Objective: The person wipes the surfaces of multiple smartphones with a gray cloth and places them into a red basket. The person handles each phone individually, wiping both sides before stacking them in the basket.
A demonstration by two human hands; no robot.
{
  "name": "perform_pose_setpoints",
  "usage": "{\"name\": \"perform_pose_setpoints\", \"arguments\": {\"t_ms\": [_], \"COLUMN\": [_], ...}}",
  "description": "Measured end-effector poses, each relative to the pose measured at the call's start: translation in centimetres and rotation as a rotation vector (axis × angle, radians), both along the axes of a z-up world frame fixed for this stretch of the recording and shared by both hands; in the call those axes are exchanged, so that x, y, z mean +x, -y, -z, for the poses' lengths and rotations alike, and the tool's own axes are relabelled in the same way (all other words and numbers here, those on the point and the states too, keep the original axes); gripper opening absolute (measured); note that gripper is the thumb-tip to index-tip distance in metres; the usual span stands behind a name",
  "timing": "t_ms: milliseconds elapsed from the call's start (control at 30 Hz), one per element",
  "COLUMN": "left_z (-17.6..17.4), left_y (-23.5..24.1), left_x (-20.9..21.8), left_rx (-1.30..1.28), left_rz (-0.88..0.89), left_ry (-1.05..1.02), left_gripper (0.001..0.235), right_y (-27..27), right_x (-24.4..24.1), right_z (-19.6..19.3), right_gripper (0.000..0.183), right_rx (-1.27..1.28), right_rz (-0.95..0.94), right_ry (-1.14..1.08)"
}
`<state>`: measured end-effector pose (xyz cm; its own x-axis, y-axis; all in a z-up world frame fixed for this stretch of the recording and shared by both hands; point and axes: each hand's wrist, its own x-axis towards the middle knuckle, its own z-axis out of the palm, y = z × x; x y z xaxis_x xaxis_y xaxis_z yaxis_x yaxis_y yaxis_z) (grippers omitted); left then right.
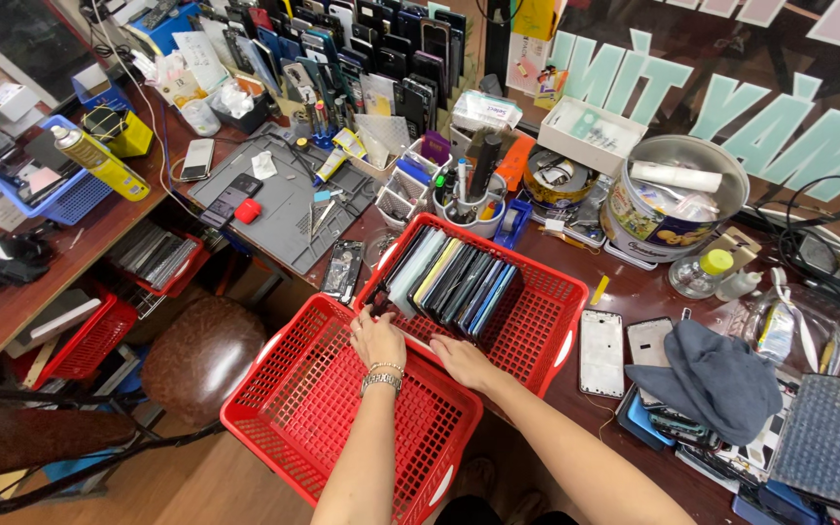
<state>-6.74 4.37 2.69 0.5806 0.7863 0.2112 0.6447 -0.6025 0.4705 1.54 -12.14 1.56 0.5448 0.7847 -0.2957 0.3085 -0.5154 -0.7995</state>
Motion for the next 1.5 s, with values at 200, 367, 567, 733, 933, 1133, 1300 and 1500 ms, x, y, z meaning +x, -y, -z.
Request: {"name": "perform_pose_setpoints", "arguments": {"t_ms": [200,367,567,733,933,1133,1300,1500], "left_z": [-2.3,-4.4,-5.3,-5.3,-1.0,7.0,10.1,9.1], "left_y": [2.0,6.7,15.1,21.8,28.0,33.5,35.5,38.7], "left_x": [1.7,4.2,8.8,12.6,17.3,21.0,22.3,23.2], "left_rx": [-0.008,0.021,-0.046,-0.141,-0.304,-0.512,-0.645,-0.697], "left_rz": [-0.007,0.158,0.372,0.525,0.727,0.826,0.716,0.579], "left_ry": [0.066,0.157,0.274,0.325,0.280,-0.067,-0.280,-0.384], "left_gripper": [0.023,0.024,0.020,0.017,0.024,0.046,0.071,0.090], "right_y": [1.0,4.2,12.4,22.4,30.7,35.0,40.2,44.9], "right_x": [1.0,2.4,6.2,8.4,8.9,9.0,10.7,12.5], "right_z": [-2.0,-4.7,-6.7,-9.8,-15.2,-13.5,-10.3,-10.0], "right_gripper": [0.054,0.047,0.031,0.041,0.091,0.091,0.049,0.040], "right_rx": [0.000,0.124,0.162,-0.162,-0.713,-0.728,-0.273,0.137], "right_rz": [0.101,0.250,0.475,0.528,0.456,0.426,0.739,1.146], "right_ry": [-0.014,0.082,0.382,0.655,0.551,0.409,0.455,0.510]}}
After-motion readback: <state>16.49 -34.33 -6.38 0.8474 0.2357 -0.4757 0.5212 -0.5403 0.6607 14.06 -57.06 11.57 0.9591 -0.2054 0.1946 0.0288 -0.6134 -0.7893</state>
